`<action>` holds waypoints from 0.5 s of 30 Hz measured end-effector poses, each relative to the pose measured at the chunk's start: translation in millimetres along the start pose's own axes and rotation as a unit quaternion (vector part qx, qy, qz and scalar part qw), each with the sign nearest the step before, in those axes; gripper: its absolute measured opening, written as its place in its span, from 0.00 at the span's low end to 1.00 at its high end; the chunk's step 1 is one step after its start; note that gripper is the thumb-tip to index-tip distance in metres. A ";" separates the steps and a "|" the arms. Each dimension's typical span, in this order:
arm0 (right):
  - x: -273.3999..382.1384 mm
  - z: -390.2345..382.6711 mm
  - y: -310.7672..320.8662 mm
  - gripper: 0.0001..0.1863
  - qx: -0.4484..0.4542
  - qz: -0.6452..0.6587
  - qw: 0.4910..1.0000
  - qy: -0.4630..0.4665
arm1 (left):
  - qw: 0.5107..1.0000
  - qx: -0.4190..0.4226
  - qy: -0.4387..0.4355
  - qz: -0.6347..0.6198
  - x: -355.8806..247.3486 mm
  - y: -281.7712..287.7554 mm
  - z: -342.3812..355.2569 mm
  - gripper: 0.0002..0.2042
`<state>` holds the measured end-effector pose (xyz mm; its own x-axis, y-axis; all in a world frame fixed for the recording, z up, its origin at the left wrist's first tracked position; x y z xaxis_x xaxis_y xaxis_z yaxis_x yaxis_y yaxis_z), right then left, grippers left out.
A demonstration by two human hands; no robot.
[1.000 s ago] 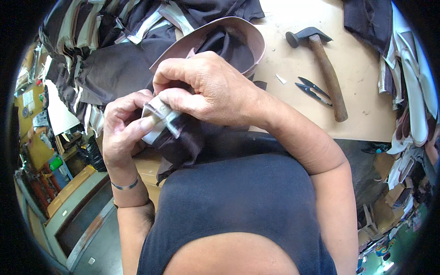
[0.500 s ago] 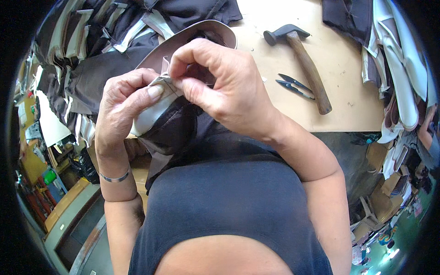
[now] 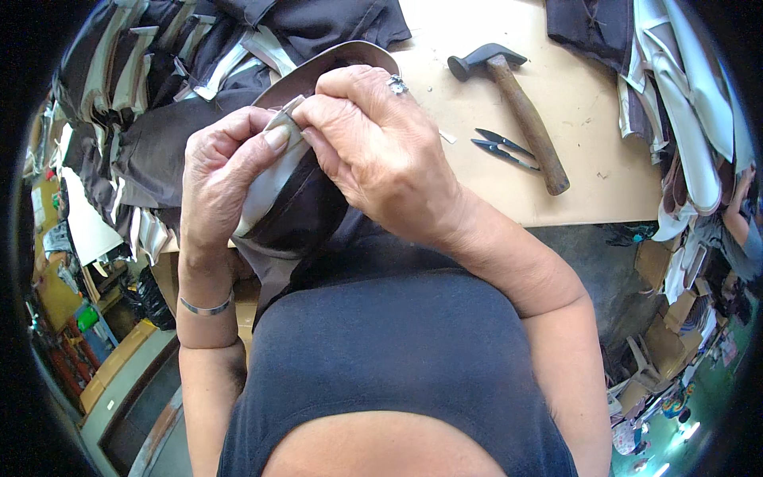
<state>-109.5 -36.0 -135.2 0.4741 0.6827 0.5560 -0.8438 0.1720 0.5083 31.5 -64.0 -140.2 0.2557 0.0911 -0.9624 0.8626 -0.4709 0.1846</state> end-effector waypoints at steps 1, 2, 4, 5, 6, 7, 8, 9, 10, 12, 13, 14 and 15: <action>-0.7 0.3 -0.9 0.12 -0.004 0.001 1.000 -0.008 | 1.000 -0.011 -0.006 0.011 1.5 -0.4 -0.5 0.07; -1.4 0.8 -1.9 0.11 -0.007 0.002 1.000 -0.017 | 0.999 -0.022 -0.012 0.023 2.5 -0.4 -1.0 0.07; -3.8 1.6 -3.1 0.10 0.004 0.020 0.998 -0.051 | 0.997 -0.034 -0.036 0.058 2.2 -1.9 -0.8 0.07; -4.7 1.7 -3.8 0.10 0.018 0.039 0.996 -0.077 | 0.997 -0.039 -0.045 0.055 3.3 -2.2 -0.7 0.07; -6.1 1.8 -4.5 0.09 0.032 0.059 0.993 -0.102 | 0.996 -0.044 -0.054 0.052 4.6 -2.8 -0.9 0.07; -8.4 1.8 -5.1 0.09 0.046 0.081 0.988 -0.121 | 0.996 -0.049 -0.062 0.049 6.3 -3.0 -1.2 0.06; -11.0 1.7 -5.6 0.09 0.060 0.103 0.983 -0.139 | 0.997 -0.044 -0.060 0.037 9.9 -3.2 -1.4 0.07; -13.6 1.7 -7.0 0.08 0.073 0.125 0.977 -0.157 | 0.997 -0.048 -0.053 0.035 9.6 -2.9 -1.2 0.07; -13.6 2.2 -6.0 0.08 0.052 0.121 0.980 -0.150 | 0.997 -0.051 -0.046 0.032 8.5 -2.9 -1.5 0.07; -13.0 2.3 -5.8 0.08 0.009 0.112 0.984 -0.136 | 0.997 -0.058 -0.047 0.022 8.0 -2.7 -1.0 0.07; -12.3 2.7 -5.8 0.07 0.001 0.101 0.987 -0.126 | 0.996 -0.062 -0.055 0.014 9.1 -2.9 -0.5 0.07; -11.6 3.0 -5.6 0.07 -0.006 0.091 0.989 -0.116 | 0.996 -0.065 -0.063 0.006 9.9 -2.9 0.1 0.06; -10.8 3.1 -5.6 0.07 -0.014 0.082 0.991 -0.107 | 0.995 -0.063 -0.068 0.024 10.5 -2.4 -0.2 0.06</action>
<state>-109.1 -46.5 -142.0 0.3707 0.5376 0.7573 -0.9188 0.0935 0.3834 32.2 -61.7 -150.7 0.2443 -0.0535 -0.9682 0.9007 -0.3575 0.2470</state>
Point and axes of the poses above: each hand's wrist, its own z-axis towards the middle knuckle, its own y-axis out of the back of the hand, x = y × z, the point moved 5 cm from there along z, towards the middle knuckle, and after that the axes turned 6 degrees about x, right-handed, at the moved point
